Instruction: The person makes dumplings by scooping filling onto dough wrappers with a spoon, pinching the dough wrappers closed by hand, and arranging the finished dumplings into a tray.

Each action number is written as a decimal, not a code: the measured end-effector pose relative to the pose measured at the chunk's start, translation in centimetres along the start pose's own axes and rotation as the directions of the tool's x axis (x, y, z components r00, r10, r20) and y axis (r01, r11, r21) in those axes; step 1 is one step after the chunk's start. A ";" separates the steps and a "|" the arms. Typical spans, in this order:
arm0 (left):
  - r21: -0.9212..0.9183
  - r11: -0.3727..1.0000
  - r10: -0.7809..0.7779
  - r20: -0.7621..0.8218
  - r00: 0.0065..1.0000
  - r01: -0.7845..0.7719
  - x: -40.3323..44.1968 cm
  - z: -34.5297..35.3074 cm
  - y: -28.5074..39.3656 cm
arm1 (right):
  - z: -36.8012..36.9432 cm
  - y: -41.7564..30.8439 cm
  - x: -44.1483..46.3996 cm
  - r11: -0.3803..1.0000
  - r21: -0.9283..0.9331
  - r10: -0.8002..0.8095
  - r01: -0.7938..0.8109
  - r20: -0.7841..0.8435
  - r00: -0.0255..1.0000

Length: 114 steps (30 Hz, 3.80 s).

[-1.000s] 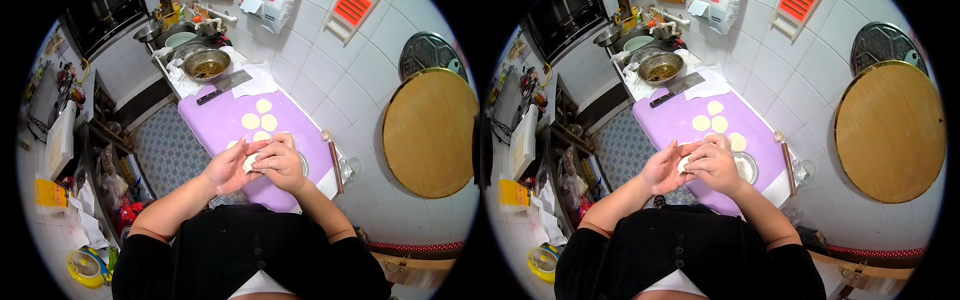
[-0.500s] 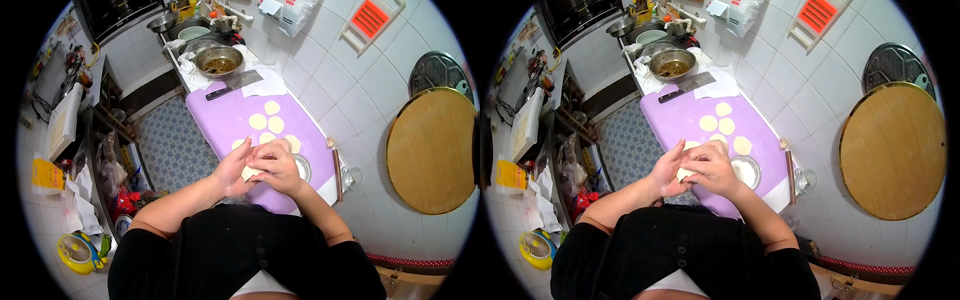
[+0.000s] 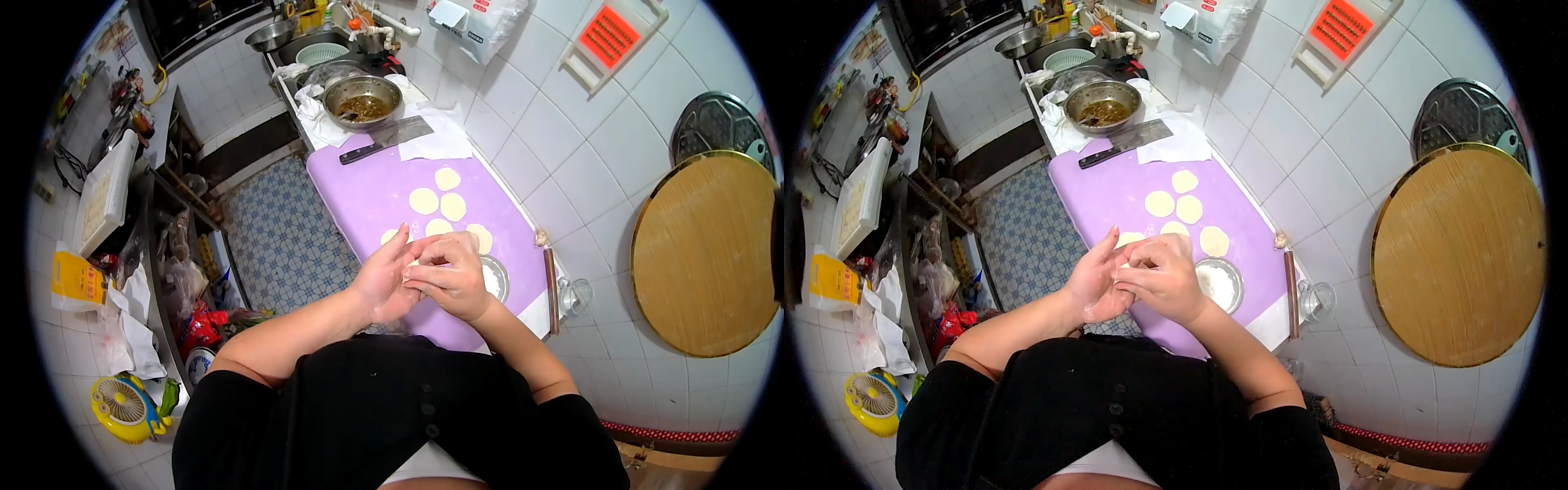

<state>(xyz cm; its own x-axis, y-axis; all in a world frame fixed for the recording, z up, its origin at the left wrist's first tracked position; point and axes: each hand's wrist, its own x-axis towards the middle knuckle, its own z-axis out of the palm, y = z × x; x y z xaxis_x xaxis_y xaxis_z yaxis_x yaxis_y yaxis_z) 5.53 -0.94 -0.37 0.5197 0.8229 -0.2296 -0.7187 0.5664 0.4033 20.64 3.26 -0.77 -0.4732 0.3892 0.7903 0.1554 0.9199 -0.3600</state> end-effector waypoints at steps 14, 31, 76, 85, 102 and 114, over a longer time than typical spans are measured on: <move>-0.017 0.999 -0.032 -0.057 0.998 0.031 0.6 -0.4 0.3 | 0.3 1.6 0.0 0.997 0.071 -0.020 0.006 0.194 0.981; -0.055 0.907 0.417 -0.015 0.909 -0.418 1.9 -0.7 -1.9 | 1.6 1.2 -1.4 0.967 0.129 0.239 -0.222 -0.139 0.961; 0.951 -0.300 -0.272 -0.167 0.948 0.081 20.4 -4.6 -9.8 | -7.1 4.6 -21.1 0.244 0.734 0.964 -0.634 -0.253 0.078; 0.824 -0.258 -0.128 0.488 0.863 -0.504 15.1 3.2 -5.0 | -4.1 4.1 -12.8 -0.302 0.849 0.941 0.434 0.193 0.279; 0.852 -0.523 0.324 0.210 0.922 -0.011 -0.5 -4.5 13.5 | 16.3 5.3 5.0 -0.564 0.817 0.725 0.123 0.418 0.547; 0.913 -0.247 0.703 -0.061 0.708 0.324 -25.6 -18.8 34.7 | 47.1 -3.4 25.3 -0.801 0.430 0.232 -0.416 0.865 0.445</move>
<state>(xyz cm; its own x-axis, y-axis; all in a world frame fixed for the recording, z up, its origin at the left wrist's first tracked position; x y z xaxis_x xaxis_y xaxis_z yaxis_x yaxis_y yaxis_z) -41.43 -1.51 2.87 -0.1656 0.9839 0.0670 0.7677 0.0860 0.6350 -32.66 7.76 -2.88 -0.9244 0.3458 -0.1609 -0.2999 -0.9196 -0.2537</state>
